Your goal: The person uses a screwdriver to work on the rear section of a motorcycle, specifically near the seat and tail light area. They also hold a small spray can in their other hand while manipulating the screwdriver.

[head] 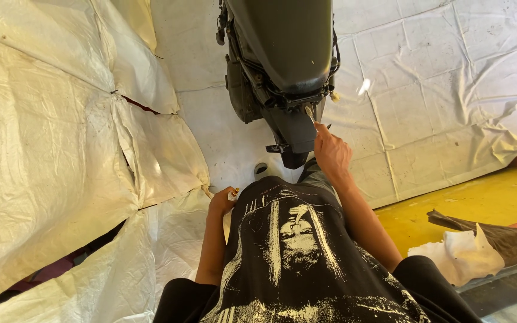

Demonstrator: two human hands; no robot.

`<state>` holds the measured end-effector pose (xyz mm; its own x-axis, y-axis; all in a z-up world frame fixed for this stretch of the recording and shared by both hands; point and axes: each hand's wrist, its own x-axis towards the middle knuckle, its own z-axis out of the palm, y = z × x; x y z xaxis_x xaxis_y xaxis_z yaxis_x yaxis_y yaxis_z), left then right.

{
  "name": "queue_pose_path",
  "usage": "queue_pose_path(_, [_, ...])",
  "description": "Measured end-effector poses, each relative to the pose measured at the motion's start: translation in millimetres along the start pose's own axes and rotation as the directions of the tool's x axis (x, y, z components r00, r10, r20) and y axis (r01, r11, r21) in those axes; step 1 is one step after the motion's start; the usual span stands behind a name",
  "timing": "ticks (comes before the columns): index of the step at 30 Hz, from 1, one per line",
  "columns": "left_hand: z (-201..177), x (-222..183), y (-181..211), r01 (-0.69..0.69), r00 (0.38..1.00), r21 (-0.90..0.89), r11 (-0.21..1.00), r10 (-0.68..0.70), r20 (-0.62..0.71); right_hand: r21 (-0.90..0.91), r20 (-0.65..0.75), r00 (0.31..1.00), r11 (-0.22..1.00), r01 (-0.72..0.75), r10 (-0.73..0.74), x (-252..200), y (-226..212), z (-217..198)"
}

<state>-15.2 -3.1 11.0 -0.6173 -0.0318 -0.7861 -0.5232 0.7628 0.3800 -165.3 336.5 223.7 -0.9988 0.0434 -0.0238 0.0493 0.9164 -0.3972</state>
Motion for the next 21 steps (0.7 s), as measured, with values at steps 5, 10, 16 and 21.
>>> queue_pose_path(5, [7,5,-5,0.031,0.999,0.009,0.999,-0.031,0.012,0.007,-0.001,1.0,1.0,-0.009,0.009,2,-4,-9])
queue_pose_path(10, [9,8,-8,0.051,0.999,-0.016,0.999,-0.051,-0.002,-0.011,0.012,1.0,1.0,0.0,0.0,3,5,-3])
queue_pose_path(16, [3,-1,-1,0.011,1.0,-0.021,1.0,-0.01,0.007,0.021,0.005,1.0,1.0,-0.016,0.016,-1,2,-4])
queue_pose_path(21, [8,14,-9,0.02,1.0,0.001,1.0,-0.02,0.016,0.043,0.048,0.999,0.999,-0.029,0.027,4,10,-4])
